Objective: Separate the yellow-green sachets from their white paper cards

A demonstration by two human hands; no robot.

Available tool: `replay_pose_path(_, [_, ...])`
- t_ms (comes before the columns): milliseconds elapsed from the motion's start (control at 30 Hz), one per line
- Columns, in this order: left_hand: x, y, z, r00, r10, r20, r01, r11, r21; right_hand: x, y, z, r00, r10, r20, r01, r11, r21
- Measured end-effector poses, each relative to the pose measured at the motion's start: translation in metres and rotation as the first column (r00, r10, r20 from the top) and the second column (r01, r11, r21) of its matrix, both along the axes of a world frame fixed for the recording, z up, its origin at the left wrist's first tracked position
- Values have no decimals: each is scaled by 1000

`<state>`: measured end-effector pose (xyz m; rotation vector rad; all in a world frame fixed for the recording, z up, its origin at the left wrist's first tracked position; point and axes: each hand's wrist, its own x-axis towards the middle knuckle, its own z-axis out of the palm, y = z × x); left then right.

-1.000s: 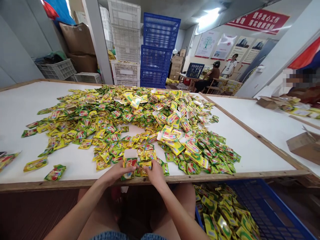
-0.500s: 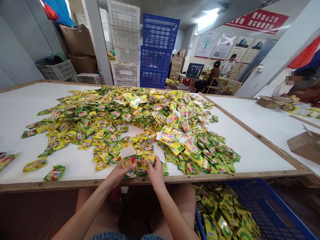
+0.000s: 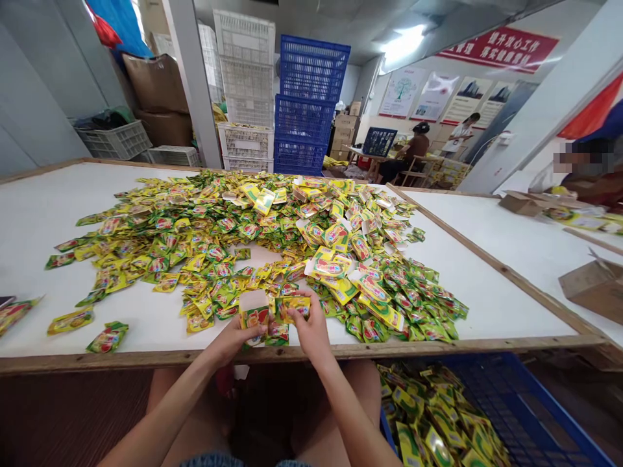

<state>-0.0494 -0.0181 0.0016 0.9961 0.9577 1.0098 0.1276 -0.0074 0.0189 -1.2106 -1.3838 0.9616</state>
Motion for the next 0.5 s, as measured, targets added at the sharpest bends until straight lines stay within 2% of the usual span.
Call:
replay_pose_path(100, [5,7,-1,998,28,-60,-26,999,33,1,10,35,995,59,85,-69,990,124])
replay_pose_path(200, [10,13,-3,993,-4,-119,20,991,132,-4,18,61,916,170,364,-241,957,161])
replay_pose_path(333, [11,15,-9,978,-64,-197,105,973,205,-12,26,65,730,222,647,-433,882,185])
replay_pose_path(433, [9,15,-13,973,-67,-223,118,968,223,-18,27,60,621,202,757,-531,819,217])
replay_pose_path(500, [7,15,-15,970,-71,-231,124,966,226,-21,27,58,579,207,789,-590,774,229])
